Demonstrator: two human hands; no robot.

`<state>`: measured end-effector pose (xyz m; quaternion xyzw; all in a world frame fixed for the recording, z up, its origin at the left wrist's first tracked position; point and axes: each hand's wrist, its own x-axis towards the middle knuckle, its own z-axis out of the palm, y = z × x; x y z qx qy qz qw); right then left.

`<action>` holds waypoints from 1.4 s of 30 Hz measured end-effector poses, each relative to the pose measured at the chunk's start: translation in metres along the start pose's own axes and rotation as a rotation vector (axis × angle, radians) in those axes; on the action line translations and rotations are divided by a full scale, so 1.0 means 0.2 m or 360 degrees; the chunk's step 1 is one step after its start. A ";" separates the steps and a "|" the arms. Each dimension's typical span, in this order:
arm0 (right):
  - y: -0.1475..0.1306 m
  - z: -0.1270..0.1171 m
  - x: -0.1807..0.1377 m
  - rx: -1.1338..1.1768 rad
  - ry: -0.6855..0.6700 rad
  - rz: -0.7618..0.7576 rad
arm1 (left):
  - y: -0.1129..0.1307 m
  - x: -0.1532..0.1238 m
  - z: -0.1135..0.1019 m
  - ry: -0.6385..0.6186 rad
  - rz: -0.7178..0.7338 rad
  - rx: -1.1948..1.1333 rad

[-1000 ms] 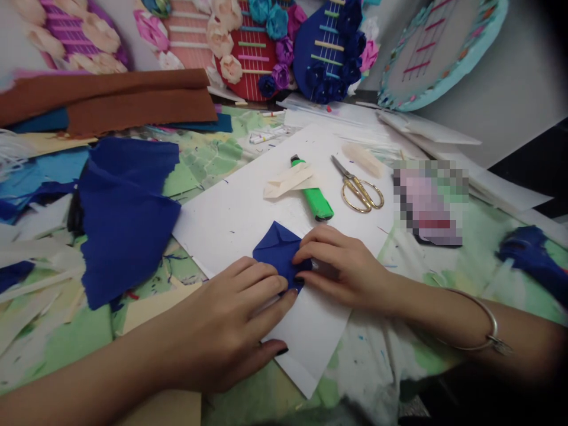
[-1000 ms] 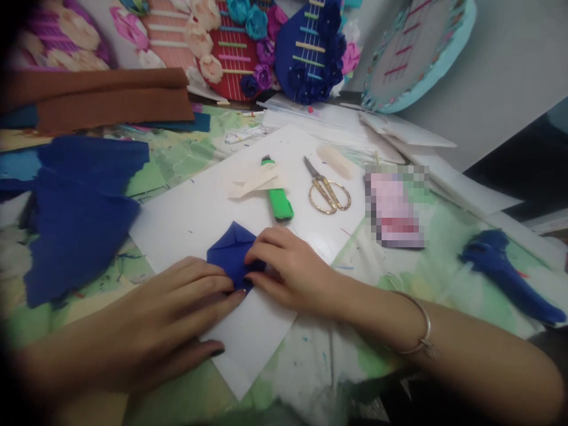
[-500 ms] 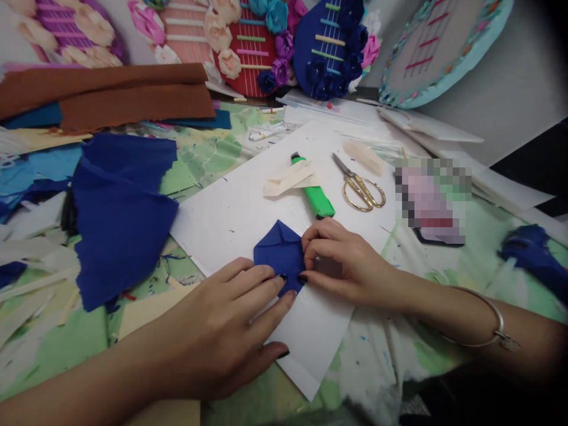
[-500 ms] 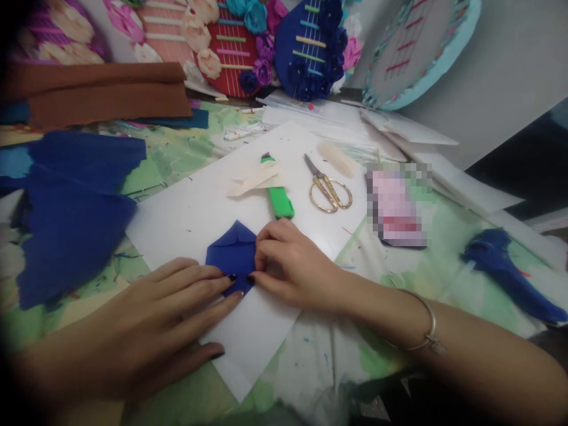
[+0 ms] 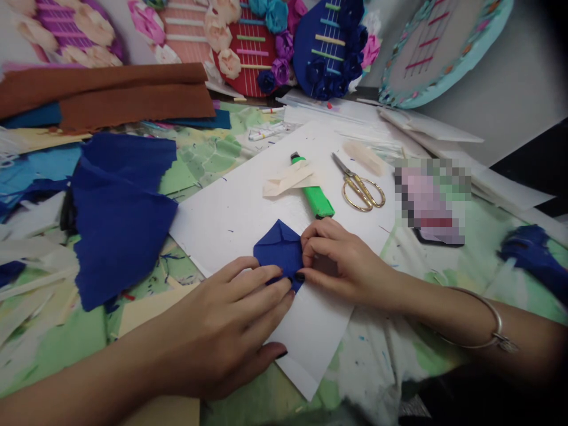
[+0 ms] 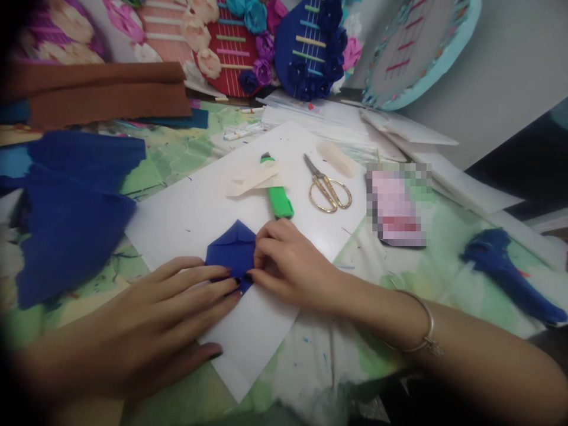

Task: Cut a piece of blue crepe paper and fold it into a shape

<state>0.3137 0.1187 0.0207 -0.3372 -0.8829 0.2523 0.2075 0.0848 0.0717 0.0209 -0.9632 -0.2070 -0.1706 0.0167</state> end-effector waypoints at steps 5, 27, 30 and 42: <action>0.00 0.00 0.00 -0.0013 -0.0002 0.0020 | 0.00 0.00 0.01 -0.0024 0.0006 -0.0019; 0.04 -0.03 0.00 0.0208 0.0035 0.0002 | 0.00 0.02 -0.02 -0.0106 -0.0025 -0.0176; 0.03 -0.03 -0.01 0.0228 0.0103 -0.0086 | 0.01 0.02 -0.01 -0.0105 -0.0009 -0.0123; -0.01 0.02 -0.07 -0.0226 0.0018 -0.0639 | -0.05 0.00 0.04 0.0166 -0.0560 -0.0474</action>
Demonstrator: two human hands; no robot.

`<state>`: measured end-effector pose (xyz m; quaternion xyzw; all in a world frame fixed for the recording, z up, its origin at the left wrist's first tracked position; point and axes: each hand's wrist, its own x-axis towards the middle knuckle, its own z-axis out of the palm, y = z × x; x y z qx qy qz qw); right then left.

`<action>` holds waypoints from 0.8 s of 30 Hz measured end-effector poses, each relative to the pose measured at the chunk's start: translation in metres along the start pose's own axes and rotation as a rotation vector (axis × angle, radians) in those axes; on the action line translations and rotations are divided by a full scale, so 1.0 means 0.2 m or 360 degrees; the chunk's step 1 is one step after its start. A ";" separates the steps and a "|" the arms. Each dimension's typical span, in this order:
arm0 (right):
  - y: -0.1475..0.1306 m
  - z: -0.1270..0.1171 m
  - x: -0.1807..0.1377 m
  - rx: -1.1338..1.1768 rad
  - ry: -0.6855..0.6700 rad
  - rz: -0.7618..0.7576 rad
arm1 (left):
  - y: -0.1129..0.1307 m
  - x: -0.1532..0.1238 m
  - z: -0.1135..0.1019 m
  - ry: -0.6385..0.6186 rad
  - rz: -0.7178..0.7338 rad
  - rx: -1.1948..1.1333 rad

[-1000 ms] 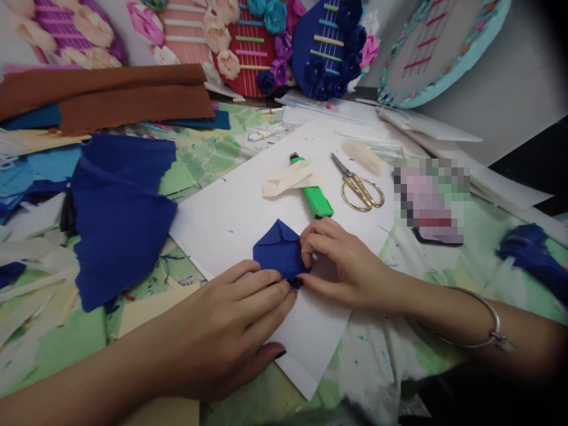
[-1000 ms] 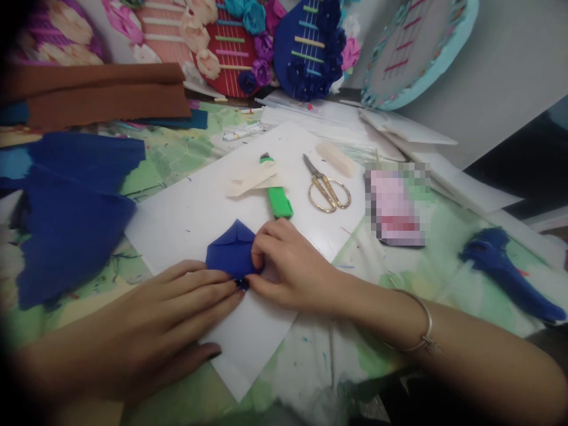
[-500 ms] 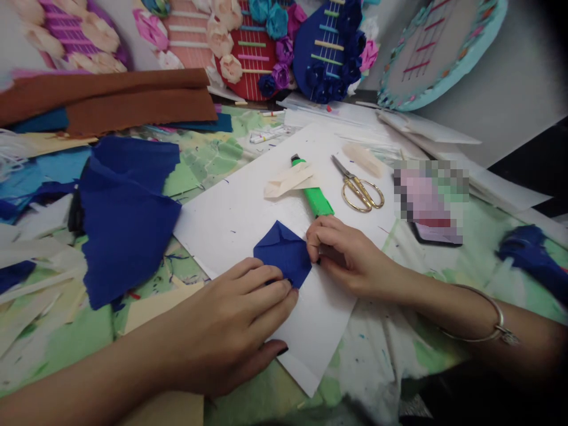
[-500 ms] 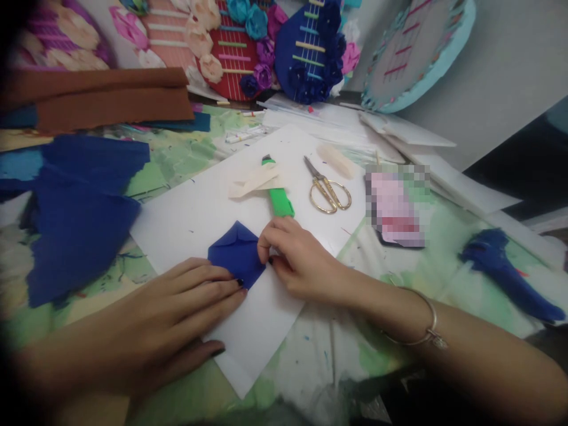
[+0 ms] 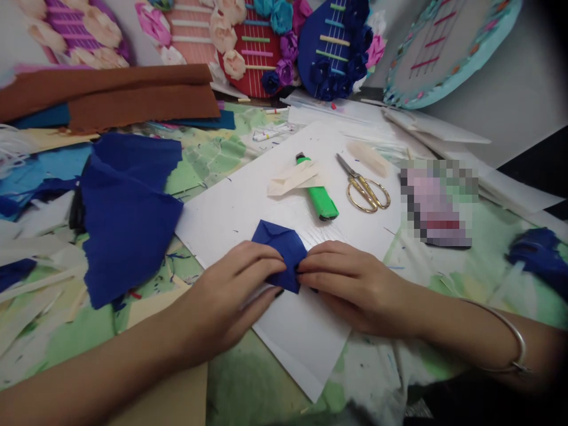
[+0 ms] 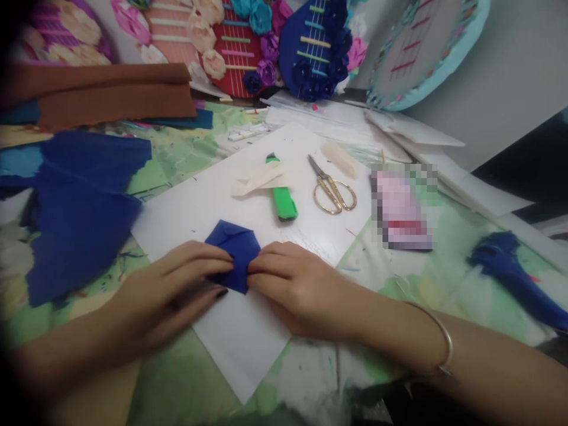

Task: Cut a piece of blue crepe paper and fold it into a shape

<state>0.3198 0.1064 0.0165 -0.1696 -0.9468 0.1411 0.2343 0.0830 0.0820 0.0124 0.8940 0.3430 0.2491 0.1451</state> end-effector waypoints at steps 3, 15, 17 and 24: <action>-0.01 -0.02 -0.01 -0.0085 -0.0047 -0.0034 | -0.03 0.02 0.00 0.0037 -0.0187 -0.0108; -0.04 -0.03 -0.02 -0.0235 -0.0109 -0.0131 | -0.06 0.04 -0.02 -0.0119 -0.0241 -0.0469; -0.04 -0.03 -0.02 -0.0244 -0.0119 -0.0141 | -0.06 0.04 -0.04 -0.0168 -0.0195 -0.0490; -0.05 -0.04 -0.03 -0.0279 -0.0168 -0.0149 | -0.05 0.06 -0.07 -0.0308 -0.0186 -0.0559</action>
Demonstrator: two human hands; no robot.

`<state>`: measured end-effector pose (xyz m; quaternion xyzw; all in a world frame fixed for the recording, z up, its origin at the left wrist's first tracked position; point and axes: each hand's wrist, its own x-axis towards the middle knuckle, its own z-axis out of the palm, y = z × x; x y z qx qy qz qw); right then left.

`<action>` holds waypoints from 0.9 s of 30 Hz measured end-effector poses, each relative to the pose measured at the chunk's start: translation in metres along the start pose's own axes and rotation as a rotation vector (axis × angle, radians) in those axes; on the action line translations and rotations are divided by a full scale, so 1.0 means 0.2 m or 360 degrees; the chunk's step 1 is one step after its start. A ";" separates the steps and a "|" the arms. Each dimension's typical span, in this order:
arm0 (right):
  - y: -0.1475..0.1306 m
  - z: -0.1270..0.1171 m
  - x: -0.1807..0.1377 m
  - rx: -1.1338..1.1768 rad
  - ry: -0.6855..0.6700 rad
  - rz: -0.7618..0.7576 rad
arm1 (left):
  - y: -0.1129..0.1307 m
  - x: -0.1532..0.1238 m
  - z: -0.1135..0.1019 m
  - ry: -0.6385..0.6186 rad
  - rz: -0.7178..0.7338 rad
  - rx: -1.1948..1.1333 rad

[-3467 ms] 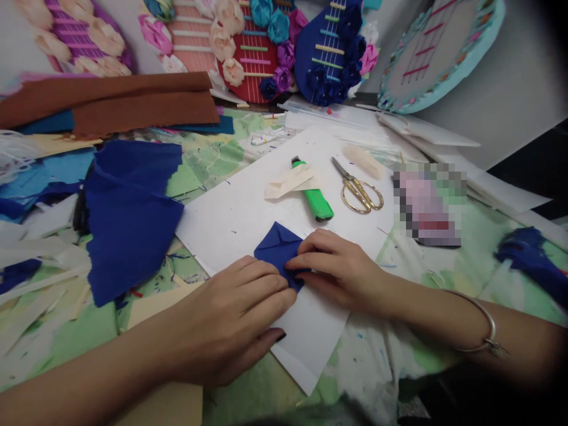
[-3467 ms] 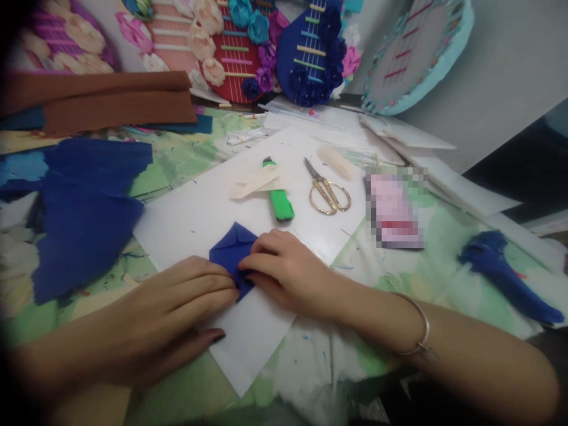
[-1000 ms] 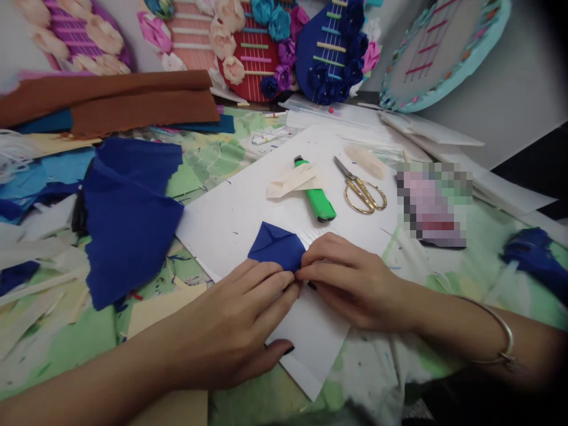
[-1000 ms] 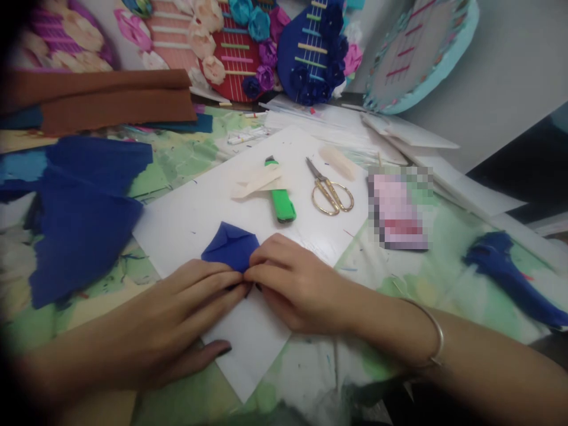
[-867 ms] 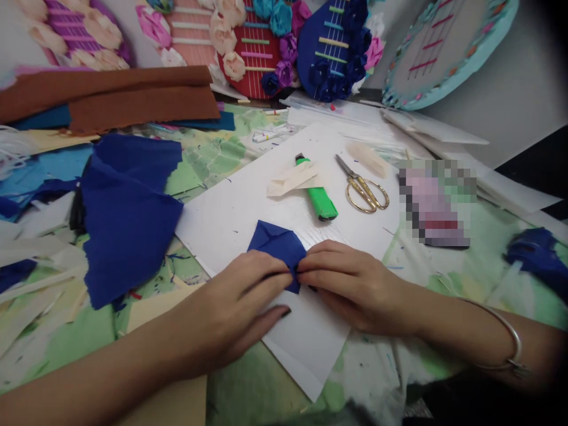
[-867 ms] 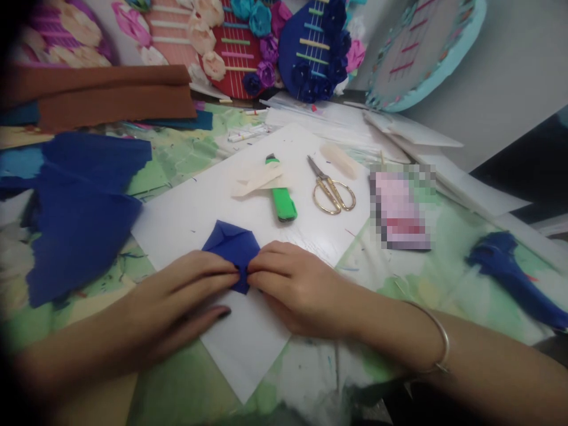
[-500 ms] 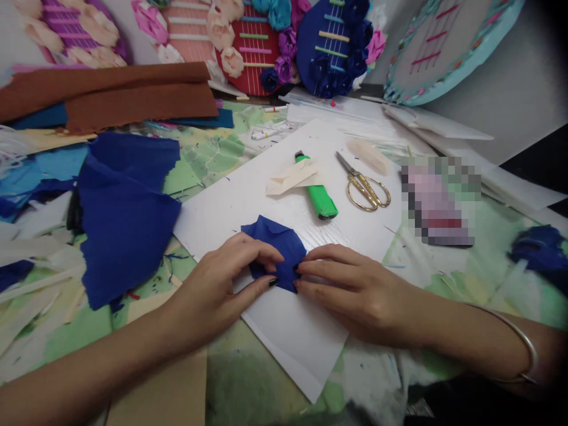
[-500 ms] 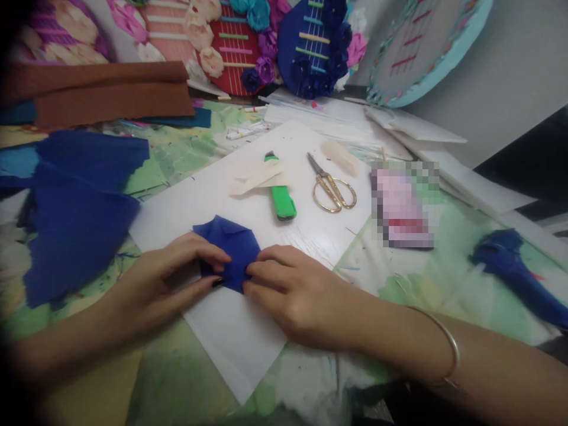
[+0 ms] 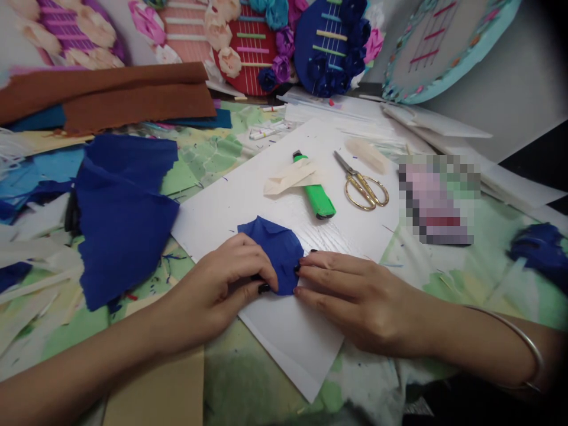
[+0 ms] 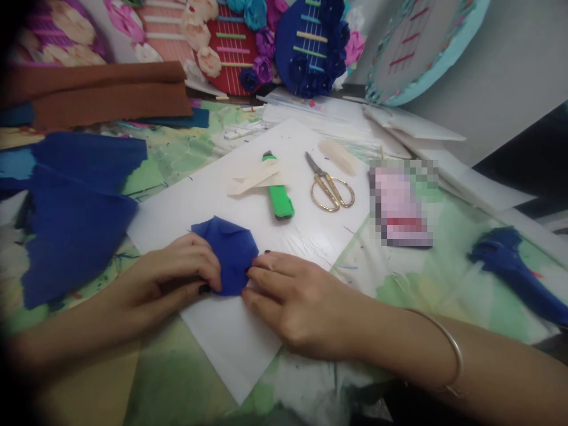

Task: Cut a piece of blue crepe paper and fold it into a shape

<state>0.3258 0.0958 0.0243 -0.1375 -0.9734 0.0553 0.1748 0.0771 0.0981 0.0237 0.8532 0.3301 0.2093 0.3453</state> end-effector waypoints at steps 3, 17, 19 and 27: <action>-0.01 0.00 0.00 -0.0022 -0.0007 0.0008 | -0.01 0.00 0.02 0.0036 0.0008 0.0084; -0.04 -0.01 0.03 0.0024 0.0048 0.0147 | -0.02 0.01 0.07 0.0330 -0.0190 0.0259; -0.03 -0.01 0.03 0.0035 0.0026 0.0094 | -0.02 0.01 0.07 0.0328 -0.0188 0.0261; -0.02 0.00 0.02 -0.0013 0.0061 0.0012 | -0.01 0.01 0.07 0.0324 -0.0161 0.0290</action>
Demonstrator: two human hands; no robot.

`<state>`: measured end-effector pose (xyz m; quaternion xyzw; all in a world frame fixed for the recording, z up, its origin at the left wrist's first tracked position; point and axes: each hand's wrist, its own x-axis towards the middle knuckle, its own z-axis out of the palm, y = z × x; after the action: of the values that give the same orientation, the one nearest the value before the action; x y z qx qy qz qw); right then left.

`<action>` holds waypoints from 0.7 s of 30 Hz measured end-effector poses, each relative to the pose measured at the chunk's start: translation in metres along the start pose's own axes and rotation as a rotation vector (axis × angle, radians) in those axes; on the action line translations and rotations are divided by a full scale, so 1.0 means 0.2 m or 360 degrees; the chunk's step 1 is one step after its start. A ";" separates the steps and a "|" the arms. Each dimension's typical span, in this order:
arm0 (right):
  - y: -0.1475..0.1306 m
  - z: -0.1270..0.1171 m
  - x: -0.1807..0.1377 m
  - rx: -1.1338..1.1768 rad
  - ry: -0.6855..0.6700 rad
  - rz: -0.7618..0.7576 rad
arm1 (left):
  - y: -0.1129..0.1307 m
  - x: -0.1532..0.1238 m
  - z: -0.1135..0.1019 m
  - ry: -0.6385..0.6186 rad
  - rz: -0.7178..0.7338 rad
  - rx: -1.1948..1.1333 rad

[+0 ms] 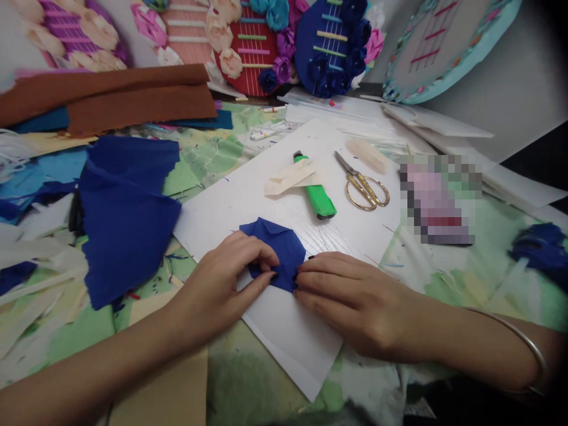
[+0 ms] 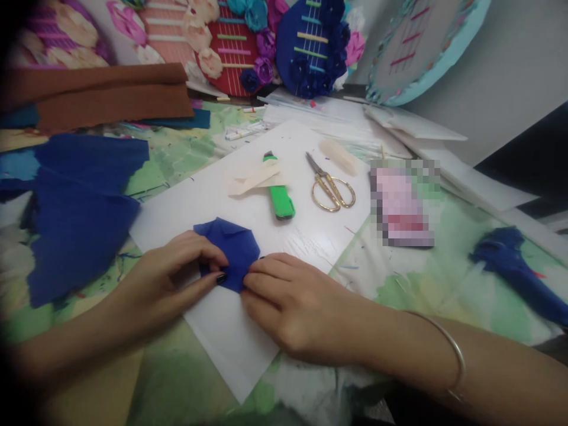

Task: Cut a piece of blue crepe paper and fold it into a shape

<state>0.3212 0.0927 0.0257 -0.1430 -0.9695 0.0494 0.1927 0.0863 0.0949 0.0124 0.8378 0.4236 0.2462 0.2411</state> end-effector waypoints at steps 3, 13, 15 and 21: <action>0.00 0.00 0.00 0.0003 -0.0029 0.0011 | 0.00 0.00 0.00 0.0005 -0.0001 0.0018; 0.00 0.00 0.00 -0.0006 0.0004 0.0020 | 0.01 -0.01 0.01 0.0036 -0.0017 0.0062; 0.00 0.00 0.00 0.0011 -0.0007 0.0026 | 0.01 -0.01 0.01 0.0038 -0.0020 0.0068; 0.00 0.00 0.00 0.0081 -0.0024 0.0042 | 0.00 -0.01 0.02 0.0040 -0.0044 0.0047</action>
<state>0.3215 0.0928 0.0260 -0.1504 -0.9674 0.0777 0.1883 0.0879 0.0921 0.0099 0.8322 0.4417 0.2471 0.2267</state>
